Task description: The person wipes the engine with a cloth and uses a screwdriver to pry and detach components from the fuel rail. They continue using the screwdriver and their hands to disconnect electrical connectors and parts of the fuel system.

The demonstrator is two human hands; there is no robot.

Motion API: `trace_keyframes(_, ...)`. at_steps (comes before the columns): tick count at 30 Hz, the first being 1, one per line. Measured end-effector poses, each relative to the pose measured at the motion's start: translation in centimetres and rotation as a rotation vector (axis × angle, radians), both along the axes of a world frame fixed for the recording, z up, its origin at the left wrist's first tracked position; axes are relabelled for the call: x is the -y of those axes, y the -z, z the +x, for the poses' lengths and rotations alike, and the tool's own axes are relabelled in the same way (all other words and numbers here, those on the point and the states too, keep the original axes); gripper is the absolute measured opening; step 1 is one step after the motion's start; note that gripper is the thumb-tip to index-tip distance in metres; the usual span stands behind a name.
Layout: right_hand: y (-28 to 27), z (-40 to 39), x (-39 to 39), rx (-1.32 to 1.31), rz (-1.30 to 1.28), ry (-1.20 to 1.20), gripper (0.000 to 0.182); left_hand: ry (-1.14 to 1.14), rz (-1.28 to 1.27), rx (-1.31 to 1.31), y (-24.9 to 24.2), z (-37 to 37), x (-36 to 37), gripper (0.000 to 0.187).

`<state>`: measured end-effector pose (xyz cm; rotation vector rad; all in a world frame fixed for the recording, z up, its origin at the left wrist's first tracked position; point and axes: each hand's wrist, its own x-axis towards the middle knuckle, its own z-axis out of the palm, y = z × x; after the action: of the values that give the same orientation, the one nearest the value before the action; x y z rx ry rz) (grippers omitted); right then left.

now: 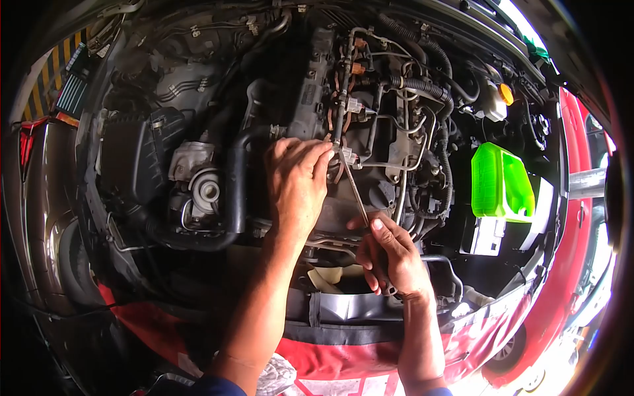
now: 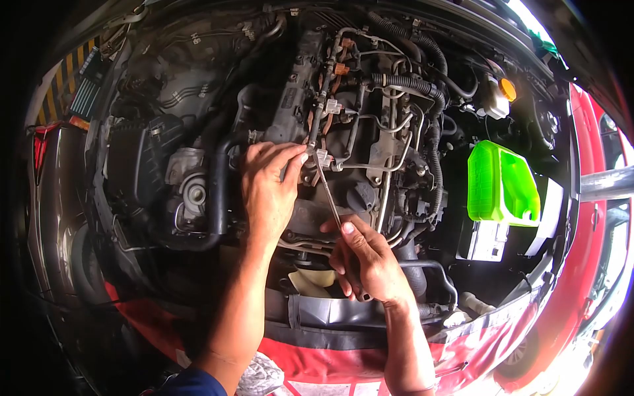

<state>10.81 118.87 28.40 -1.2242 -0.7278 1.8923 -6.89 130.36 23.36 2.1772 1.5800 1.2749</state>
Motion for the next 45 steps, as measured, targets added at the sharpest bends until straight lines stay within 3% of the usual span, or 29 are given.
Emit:
trace_keyframes(6,0.6,0.3,-0.1,-0.170,-0.068,0.069,0.047,-0.003,-0.004,0.023,0.1,0.1,-0.1,0.010)
trace_keyframes(9,0.8,0.1,0.0,-0.043,0.005,0.026,0.047,-0.007,0.002,0.008,0.1,0.1,0.0,0.010)
trace_keyframes(15,1.4,0.7,0.0,-0.391,-0.117,0.089,0.048,-0.001,-0.007,0.008,0.1,0.0,-0.1,0.011)
trace_keyframes(18,1.3,0.1,0.0,-0.189,-0.043,0.069,0.048,0.025,-0.036,-0.006,-0.3,-0.1,0.0,0.012)
trace_keyframes(21,1.2,-0.1,0.1,-0.199,-0.055,0.079,0.048,0.019,-0.033,-0.007,0.0,-0.2,-0.1,0.012)
trace_keyframes(24,2.1,0.3,0.0,-0.457,-0.124,0.103,0.048,0.012,-0.026,0.007,0.0,-0.2,0.0,0.013)
trace_keyframes(27,1.7,-0.4,0.1,-0.202,-0.054,0.079,0.049,0.007,-0.026,0.012,0.1,-0.2,-0.1,0.013)
trace_keyframes(28,1.1,-0.4,-0.2,-0.128,-0.084,-0.034,0.050,0.014,-0.021,0.026,0.1,-0.4,-0.1,0.013)
trace_keyframes(38,1.2,-2.4,0.2,-0.040,-0.048,-0.100,0.051,0.032,0.033,-0.096,0.1,-0.7,-0.2,0.019)
trace_keyframes(43,0.5,-0.1,0.1,-0.062,-0.057,0.024,0.049,0.012,-0.162,0.302,-1.5,-2.1,-0.2,0.019)
trace_keyframes(45,0.8,1.2,0.3,-0.112,0.033,0.141,0.050,0.027,-0.009,0.030,-2.3,-3.8,-0.6,0.020)
